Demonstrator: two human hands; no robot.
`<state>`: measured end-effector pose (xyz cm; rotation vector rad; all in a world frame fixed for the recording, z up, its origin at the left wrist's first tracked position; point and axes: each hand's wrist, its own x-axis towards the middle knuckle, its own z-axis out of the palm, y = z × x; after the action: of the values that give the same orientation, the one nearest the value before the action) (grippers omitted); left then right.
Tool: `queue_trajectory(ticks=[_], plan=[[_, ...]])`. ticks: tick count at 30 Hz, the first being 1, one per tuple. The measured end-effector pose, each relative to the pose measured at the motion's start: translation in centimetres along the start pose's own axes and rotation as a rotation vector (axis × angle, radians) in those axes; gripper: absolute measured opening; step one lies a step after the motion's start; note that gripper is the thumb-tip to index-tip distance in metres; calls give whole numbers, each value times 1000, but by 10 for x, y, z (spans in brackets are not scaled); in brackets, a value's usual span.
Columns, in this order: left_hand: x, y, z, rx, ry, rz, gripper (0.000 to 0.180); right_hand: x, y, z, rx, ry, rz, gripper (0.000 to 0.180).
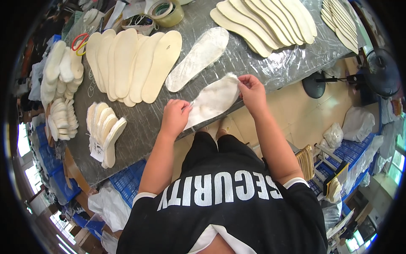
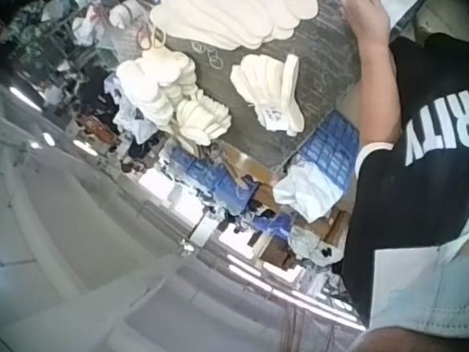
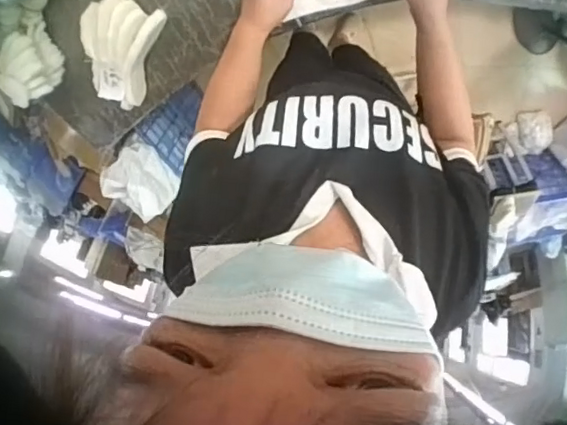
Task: Label and assemble shoe insole components in a manufacturing setting.
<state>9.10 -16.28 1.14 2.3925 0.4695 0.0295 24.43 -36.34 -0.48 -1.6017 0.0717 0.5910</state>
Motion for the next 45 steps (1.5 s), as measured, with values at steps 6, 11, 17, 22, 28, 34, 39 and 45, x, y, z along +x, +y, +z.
queue_trajectory(ticks=[6, 11, 17, 22, 28, 34, 39, 45], plan=[[-9, -2, 5, -308, -25, -100, 12, -4, 4, -7, 125, 55, -29, 10], [-3, 16, -6, -454, -60, -159, 13, -5, 5, -16, 209, 109, -64, 11], [15, 36, -14, -623, -238, -219, 20, -19, -30, -33, 385, 126, -35, 12], [37, 73, -3, -808, -431, -186, 26, -34, -61, -59, 491, 205, -99, 12], [62, 101, 14, -838, -646, -83, 17, -57, -80, -94, 528, 349, -187, 12], [79, 140, 10, -669, -785, 40, 18, -94, -80, -121, 635, 386, -279, 19], [91, 148, 11, -717, -872, 193, 21, -114, -74, -123, 699, 385, -288, 24], [96, 165, 4, -717, -1162, 279, 23, -137, -63, -136, 820, 586, -335, 18]])
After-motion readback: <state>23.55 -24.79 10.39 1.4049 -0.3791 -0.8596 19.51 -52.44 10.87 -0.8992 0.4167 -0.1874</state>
